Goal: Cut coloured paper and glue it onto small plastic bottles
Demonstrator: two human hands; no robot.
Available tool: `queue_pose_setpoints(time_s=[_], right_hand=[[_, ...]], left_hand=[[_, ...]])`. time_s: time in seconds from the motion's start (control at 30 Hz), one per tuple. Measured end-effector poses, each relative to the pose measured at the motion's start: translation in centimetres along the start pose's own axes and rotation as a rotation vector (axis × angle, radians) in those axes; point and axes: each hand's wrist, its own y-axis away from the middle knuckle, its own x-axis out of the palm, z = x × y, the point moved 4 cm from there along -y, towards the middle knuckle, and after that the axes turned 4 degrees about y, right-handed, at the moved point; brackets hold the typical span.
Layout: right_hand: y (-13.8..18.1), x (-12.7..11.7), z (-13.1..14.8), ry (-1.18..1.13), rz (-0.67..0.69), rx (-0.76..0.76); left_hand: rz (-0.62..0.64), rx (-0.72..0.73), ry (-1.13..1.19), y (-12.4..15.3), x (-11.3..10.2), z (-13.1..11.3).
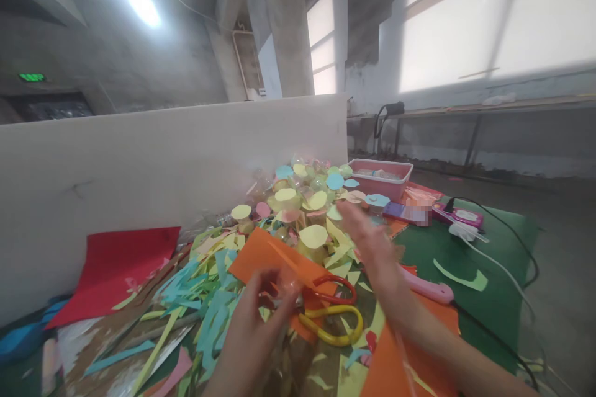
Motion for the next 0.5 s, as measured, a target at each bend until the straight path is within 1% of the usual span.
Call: queue_pose_setpoints(time_s=[0.03,0.1,0.17,0.2,0.27,0.4,0.5], right_hand=[[-0.7,-0.9,0.1,-0.030,-0.086,-0.047],[-1.6,-2.6,0.2,-0.153,-0.331,-0.132],[-2.1,-3.4,0.0,-0.221,-0.432,-0.062],[-2.2,-3.4,-0.1,-0.226,-0.433,-0.005],[-2.1,-3.0,-0.3,-0.190,-0.361,0.091],[-1.6,-2.0,-0.8,-0.198,-0.201,0.154],[-1.4,-1.5,-1.3,-0.207,-0.141,0.193]], left_hand=[[-0.023,-0.001,-0.019,-0.1,-0.2,0.0],[-0.062,0.007,-0.030,-0.5,-0.7,0.1],[-0.082,0.032,-0.028,-0.9,-1.3,0.1],[-0.077,0.041,-0.039,-1.2,-1.6,0.0],[-0.043,0.048,-0.093,-1.6,-2.3,-0.1],[-0.031,0.048,-0.197,-2.0,-3.8,-1.2],[-0.016,0.067,-0.275,-1.9,-4.5,-2.6]])
